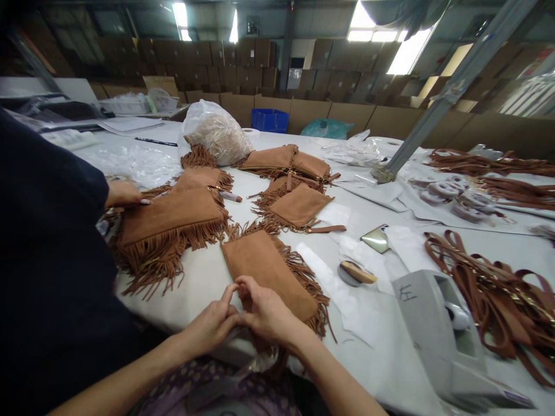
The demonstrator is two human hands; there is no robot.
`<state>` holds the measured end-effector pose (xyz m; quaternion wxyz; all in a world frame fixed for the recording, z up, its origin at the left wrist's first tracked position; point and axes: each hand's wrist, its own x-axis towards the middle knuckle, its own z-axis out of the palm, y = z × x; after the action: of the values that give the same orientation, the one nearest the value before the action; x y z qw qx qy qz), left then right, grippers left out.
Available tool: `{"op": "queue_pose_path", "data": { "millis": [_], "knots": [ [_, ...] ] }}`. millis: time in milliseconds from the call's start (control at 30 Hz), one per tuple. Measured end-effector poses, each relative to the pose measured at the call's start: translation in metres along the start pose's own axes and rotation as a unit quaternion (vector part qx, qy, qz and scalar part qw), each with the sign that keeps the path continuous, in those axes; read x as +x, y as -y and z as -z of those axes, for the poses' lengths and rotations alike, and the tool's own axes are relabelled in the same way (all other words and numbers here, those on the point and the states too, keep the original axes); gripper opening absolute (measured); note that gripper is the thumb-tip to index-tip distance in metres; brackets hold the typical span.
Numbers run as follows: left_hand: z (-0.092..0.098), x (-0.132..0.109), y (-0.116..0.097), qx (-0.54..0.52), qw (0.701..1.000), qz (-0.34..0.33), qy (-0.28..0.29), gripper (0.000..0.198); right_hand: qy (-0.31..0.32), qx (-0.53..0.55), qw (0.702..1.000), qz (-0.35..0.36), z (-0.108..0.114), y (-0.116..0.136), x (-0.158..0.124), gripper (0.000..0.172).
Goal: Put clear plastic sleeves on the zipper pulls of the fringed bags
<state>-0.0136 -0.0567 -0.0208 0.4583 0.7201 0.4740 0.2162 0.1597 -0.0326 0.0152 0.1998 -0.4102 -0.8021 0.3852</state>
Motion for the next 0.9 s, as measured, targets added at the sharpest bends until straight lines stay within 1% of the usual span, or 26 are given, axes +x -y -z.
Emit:
{"op": "queue_pose_path", "data": {
  "millis": [67,167,267,367,433,500,567,633,667,700,767,833,900],
  "knots": [
    [0.002,0.001,0.000,-0.018,1.000,-0.001,0.003,0.048,0.020,-0.007,1.000,-0.021,-0.002,-0.003,0.001,0.066],
    [0.005,0.001,0.003,-0.063,0.998,0.002,0.011,0.050,0.063,-0.062,0.995,-0.046,-0.005,-0.004,0.004,0.081],
    [0.007,0.002,0.005,-0.115,0.993,0.017,0.032,0.050,0.096,-0.125,0.986,-0.057,-0.005,-0.003,0.009,0.087],
    [0.008,0.003,0.007,-0.164,0.984,0.050,0.042,0.045,0.108,-0.160,0.979,-0.069,-0.004,0.001,0.013,0.080],
    [0.008,0.003,0.009,-0.192,0.978,0.073,0.035,0.042,0.111,-0.169,0.977,-0.075,-0.004,0.003,0.014,0.069],
    [0.008,0.002,0.011,-0.225,0.969,0.093,0.032,0.039,0.111,-0.168,0.977,-0.075,-0.004,0.004,0.015,0.055],
    [0.009,0.001,0.014,-0.244,0.961,0.124,0.044,0.043,0.105,-0.170,0.977,-0.074,-0.004,0.005,0.015,0.040],
    [0.010,-0.001,0.018,-0.223,0.960,0.162,0.050,0.052,0.103,-0.173,0.977,-0.073,-0.004,0.004,0.015,0.029],
    [0.010,-0.002,0.020,-0.206,0.961,0.177,0.051,0.051,0.104,-0.173,0.977,-0.074,-0.004,0.003,0.015,0.026],
    [0.010,-0.003,0.022,-0.192,0.962,0.185,0.050,0.045,0.105,-0.169,0.977,-0.076,-0.003,0.003,0.015,0.026],
    [0.008,-0.005,0.025,-0.187,0.963,0.188,0.052,0.031,0.106,-0.154,0.979,-0.079,-0.002,0.002,0.015,0.031],
    [0.006,-0.007,0.025,-0.192,0.962,0.187,0.055,0.027,0.108,-0.142,0.981,-0.079,0.001,0.003,0.014,0.033],
    [0.005,-0.008,0.022,-0.184,0.964,0.188,0.046,0.023,0.116,-0.146,0.980,-0.070,0.003,0.007,0.014,0.026]
  ]
}}
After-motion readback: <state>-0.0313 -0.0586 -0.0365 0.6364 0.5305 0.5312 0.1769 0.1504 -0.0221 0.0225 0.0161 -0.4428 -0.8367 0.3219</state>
